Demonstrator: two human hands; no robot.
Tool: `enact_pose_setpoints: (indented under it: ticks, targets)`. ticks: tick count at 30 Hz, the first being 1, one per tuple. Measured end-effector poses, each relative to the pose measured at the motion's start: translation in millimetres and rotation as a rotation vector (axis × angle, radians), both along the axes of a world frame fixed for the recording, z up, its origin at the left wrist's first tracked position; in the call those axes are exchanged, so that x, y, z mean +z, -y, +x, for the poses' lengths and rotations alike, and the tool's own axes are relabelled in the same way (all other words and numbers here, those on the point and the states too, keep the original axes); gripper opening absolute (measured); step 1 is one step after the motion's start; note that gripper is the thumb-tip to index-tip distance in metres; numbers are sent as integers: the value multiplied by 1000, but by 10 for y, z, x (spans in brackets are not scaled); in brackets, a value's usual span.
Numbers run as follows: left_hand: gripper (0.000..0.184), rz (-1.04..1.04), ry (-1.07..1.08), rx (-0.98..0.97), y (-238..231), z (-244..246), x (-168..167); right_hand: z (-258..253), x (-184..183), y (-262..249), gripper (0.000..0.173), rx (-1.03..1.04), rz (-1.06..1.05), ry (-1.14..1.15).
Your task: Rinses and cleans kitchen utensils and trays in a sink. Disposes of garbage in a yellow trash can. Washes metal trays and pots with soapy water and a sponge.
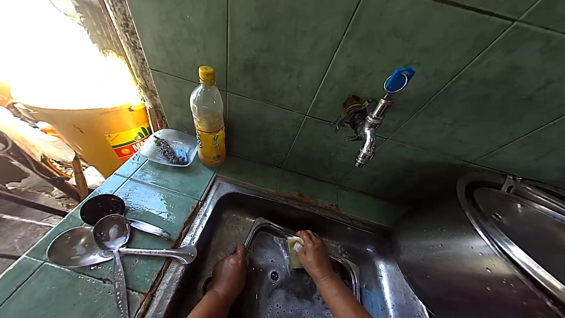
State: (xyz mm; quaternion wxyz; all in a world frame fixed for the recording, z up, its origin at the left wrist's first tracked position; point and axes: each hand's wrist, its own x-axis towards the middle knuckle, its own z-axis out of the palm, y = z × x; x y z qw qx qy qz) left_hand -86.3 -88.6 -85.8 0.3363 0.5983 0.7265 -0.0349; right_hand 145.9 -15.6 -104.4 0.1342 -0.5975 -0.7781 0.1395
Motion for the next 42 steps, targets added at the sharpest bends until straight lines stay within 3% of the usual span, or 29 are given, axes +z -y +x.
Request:
enact_pose_setpoints:
  ticks: [6, 10, 21, 24, 27, 30, 33, 38, 42]
  targets:
    - [38, -21, -18, 22, -20, 21, 23, -531, 44, -250, 27, 98, -54, -28]
    - [37, -26, -43, 54, -45, 29, 21, -701, 121, -370, 26, 45, -157, -2]
    - [36, -52, 55, 121, -31, -5, 11, 590, 120, 1, 24, -262, -118, -17]
    - [37, -27, 65, 115, -18, -11, -6, 755, 121, 277, 37, -436, 55, 1]
    - [37, -14, 61, 95, -17, -15, -15, 573, 129, 639, 58, -486, 224, 35]
    - [39, -12, 58, 77, -10, -7, -11, 254, 37, 874, 68, -451, 133, 97]
    - [40, -1, 52, 66, -9, -13, -7, -14, -77, 784, 80, -437, -10, 184]
    - [45, 8, 76, 43, -18, -47, 0, -433, -148, 602, 57, -477, -143, 195]
    - [49, 28, 91, 54, -15, -56, -15, -772, -347, 699, 53, -251, 28, 94]
